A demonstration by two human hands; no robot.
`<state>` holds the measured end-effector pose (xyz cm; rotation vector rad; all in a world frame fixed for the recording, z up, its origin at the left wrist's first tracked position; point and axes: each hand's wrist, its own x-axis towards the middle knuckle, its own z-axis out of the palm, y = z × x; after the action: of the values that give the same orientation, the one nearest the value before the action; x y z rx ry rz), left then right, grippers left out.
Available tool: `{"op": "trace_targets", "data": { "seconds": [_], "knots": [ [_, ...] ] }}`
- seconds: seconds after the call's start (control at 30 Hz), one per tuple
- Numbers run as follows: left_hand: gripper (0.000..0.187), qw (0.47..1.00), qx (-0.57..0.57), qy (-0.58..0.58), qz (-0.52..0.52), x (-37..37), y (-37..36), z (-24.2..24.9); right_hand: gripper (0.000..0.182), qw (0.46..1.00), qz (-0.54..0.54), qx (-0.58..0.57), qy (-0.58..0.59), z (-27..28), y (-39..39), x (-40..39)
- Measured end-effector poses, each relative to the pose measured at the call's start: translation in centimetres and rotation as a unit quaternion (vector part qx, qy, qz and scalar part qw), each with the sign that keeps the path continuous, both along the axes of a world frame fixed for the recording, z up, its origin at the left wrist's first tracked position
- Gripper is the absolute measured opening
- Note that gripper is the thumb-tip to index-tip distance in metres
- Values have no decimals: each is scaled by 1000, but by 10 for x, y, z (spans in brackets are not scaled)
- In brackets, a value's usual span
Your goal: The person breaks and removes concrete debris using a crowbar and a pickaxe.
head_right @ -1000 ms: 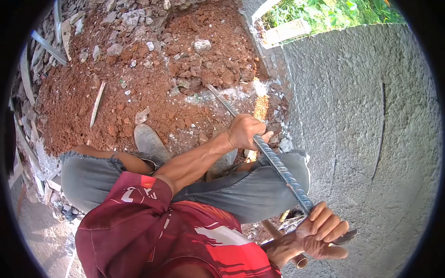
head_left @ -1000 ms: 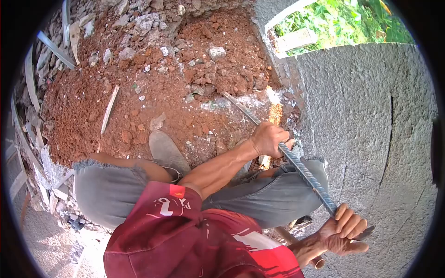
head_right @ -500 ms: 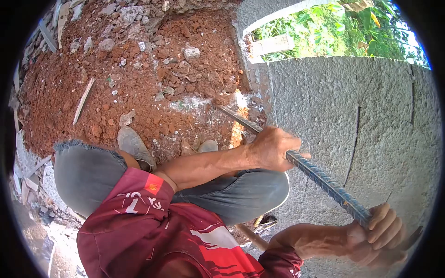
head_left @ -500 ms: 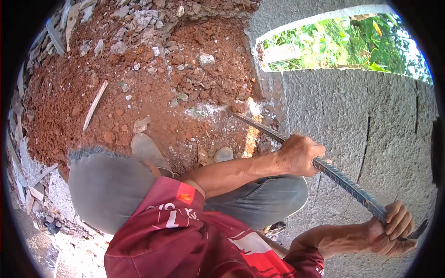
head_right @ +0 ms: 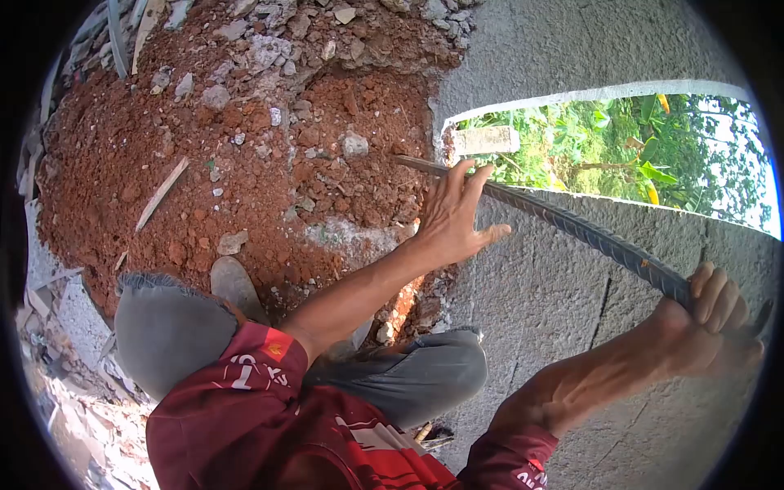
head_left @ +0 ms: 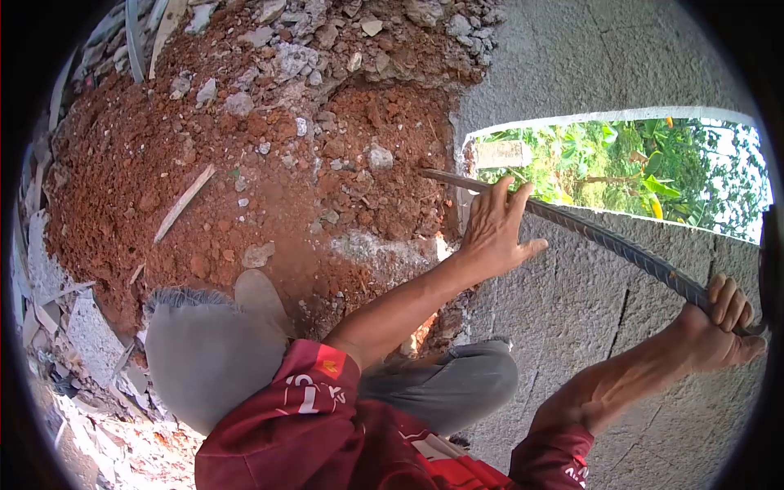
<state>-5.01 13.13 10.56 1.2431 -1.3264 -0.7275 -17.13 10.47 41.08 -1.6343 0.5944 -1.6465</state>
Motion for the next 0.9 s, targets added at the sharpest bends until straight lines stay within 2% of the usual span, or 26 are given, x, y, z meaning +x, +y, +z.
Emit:
{"op": "trace_targets", "data": {
  "seconds": [0.03,0.07,0.1,0.13,0.23,0.3,0.37,0.43,0.5,0.53,0.57,0.63,0.67,0.7,0.73,0.77,0.83,0.9],
  "knots": [
    [84,996,40,-20,74,8,-5,-10,46,999,-22,1,30,-1,-21,11],
    [89,991,101,-26,81,15,-10,-25,43,992,-107,-34,57,-7,-38,40],
    [86,992,96,42,76,25,-16,-43,41,987,-143,-46,57,-12,-58,63],
    [86,970,191,149,18,46,-15,-41,39,980,-180,-58,58,-18,-79,86],
    [77,952,269,129,64,68,-20,-82,38,984,-172,-45,4,-46,-141,122],
    [71,917,347,183,72,88,-19,-93,42,972,-231,29,2,-73,-187,152],
    [68,911,340,206,105,102,-16,-113,36,973,-217,58,62,-124,-255,156],
    [64,907,332,221,137,113,-12,-126,39,962,-230,37,144,-162,-309,158],
    [62,911,320,203,165,133,-15,-129,46,861,-397,-8,319,-202,-378,144],
    [60,908,319,205,177,137,-13,-131,46,863,-397,-5,312,-215,-385,144],
    [57,905,322,209,186,139,-9,-134,51,864,-327,71,376,-226,-388,141],
    [56,908,296,213,204,139,-8,-155,51,885,-209,102,403,-251,-372,139],
    [57,899,307,224,218,140,-7,-156,46,914,-164,58,367,-273,-338,144],
    [58,889,318,235,230,140,-7,-159,46,864,-152,70,474,-287,-305,142],
    [54,883,312,255,240,134,-9,-176,47,834,-111,58,537,-308,-274,135],
    [54,881,325,255,230,129,-11,-175,47,818,-29,102,566,-326,-238,125],
    [49,881,353,215,230,125,-11,-169,47,706,95,165,682,-359,-174,85],
    [50,864,366,260,228,111,-15,-162,43,580,139,236,767,-372,-110,31]
  ]
}}
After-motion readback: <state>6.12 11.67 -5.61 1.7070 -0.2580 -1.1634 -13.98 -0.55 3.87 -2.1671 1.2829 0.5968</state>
